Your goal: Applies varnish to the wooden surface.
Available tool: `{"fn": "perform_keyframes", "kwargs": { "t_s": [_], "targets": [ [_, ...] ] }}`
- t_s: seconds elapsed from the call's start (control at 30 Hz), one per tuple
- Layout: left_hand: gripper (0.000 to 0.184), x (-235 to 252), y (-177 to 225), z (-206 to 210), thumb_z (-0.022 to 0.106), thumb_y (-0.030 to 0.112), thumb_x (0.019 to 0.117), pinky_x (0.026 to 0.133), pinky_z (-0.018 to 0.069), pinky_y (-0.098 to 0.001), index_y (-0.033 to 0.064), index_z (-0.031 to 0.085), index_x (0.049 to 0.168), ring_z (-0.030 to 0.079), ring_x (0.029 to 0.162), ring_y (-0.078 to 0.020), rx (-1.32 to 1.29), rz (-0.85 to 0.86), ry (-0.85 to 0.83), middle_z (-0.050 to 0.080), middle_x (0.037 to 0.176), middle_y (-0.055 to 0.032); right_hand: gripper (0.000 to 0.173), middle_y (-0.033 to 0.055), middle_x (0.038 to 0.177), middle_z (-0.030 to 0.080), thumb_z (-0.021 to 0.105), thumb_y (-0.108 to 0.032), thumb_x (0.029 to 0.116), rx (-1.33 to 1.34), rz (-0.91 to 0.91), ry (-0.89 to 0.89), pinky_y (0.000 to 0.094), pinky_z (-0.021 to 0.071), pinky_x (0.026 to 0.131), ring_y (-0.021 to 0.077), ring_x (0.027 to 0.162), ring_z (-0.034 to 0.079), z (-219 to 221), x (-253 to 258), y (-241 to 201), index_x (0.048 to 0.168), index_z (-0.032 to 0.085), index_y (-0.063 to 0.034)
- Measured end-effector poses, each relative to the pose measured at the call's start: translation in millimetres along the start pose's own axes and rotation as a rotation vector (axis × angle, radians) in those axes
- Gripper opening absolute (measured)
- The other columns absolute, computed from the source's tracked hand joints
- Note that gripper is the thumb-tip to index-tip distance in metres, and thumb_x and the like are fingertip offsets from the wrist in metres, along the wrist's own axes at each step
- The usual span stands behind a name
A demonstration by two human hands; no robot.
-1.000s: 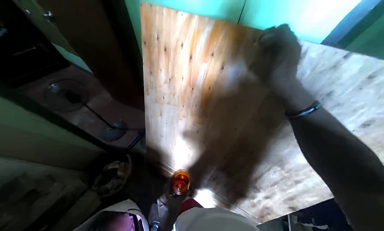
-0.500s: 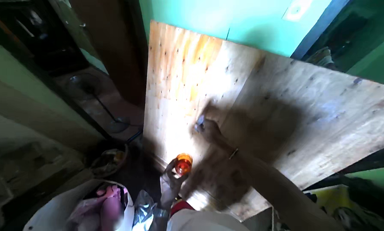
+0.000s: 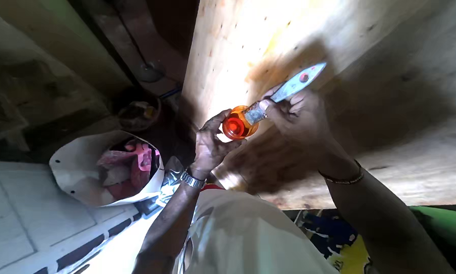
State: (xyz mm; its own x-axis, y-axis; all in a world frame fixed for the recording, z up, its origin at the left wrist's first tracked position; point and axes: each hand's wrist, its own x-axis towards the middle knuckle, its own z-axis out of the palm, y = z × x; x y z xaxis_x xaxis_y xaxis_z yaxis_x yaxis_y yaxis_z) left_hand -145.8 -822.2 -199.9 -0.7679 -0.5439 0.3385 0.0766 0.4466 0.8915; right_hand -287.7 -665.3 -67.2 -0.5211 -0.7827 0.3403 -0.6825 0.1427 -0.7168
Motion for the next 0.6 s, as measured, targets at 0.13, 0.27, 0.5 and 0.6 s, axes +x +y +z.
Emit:
{"fn": "perform_keyframes", "kwargs": {
  "t_s": [0.13,0.27,0.5,0.6],
  "targets": [
    [0.088,3.5,-3.9,-7.8,0.096,0.024,0.0664,0.088,0.0594,-0.0332,0.0148,0.057,0.145,0.067,0.109,-0.0146,0.030,0.025,0.037,0.064,0.135,-0.0058,0.013,-0.0005,0.072,0.065,0.068,-0.017,0.0992,-0.064,0.044,-0.096,0.0220,0.0470,0.042,0.0059,0.049,0.053,18.2,15.5,7.4,0.109,0.067,-0.0089],
    [0.087,9.8,-11.4,-9.0,0.096,0.027,0.0671,0.096,0.0561,-0.0332,0.0131,0.058,0.144,0.065,0.114,-0.0150,0.061,0.008,0.062,0.065,0.135,-0.0052,0.012,-0.0019,0.072,0.065,0.069,-0.019,0.0987,-0.117,0.056,-0.123,0.0225,0.0472,0.044,0.0050,0.051,0.054,29.3,32.1,15.5,0.108,0.069,-0.0108],
    [0.079,30.7,-26.3,-3.7,0.095,0.029,0.0679,0.099,0.0546,-0.0330,0.0083,0.063,0.137,0.066,0.114,-0.0152,0.043,-0.011,0.080,0.068,0.130,-0.0062,0.013,-0.0012,0.074,0.065,0.068,-0.017,0.0987,-0.099,0.057,-0.148,0.0200,0.0468,0.045,0.0042,0.051,0.053,33.0,49.7,28.9,0.109,0.068,-0.0100],
    [0.081,39.7,-29.0,-1.1,0.096,0.026,0.0674,0.096,0.0556,-0.0333,0.0104,0.062,0.139,0.066,0.113,-0.0151,0.041,-0.009,0.062,0.068,0.131,-0.0052,0.015,-0.0016,0.074,0.065,0.068,-0.018,0.0991,-0.096,0.086,-0.140,0.0213,0.0468,0.044,0.0046,0.051,0.053,32.0,54.8,35.8,0.112,0.068,-0.0111]
  ]
}}
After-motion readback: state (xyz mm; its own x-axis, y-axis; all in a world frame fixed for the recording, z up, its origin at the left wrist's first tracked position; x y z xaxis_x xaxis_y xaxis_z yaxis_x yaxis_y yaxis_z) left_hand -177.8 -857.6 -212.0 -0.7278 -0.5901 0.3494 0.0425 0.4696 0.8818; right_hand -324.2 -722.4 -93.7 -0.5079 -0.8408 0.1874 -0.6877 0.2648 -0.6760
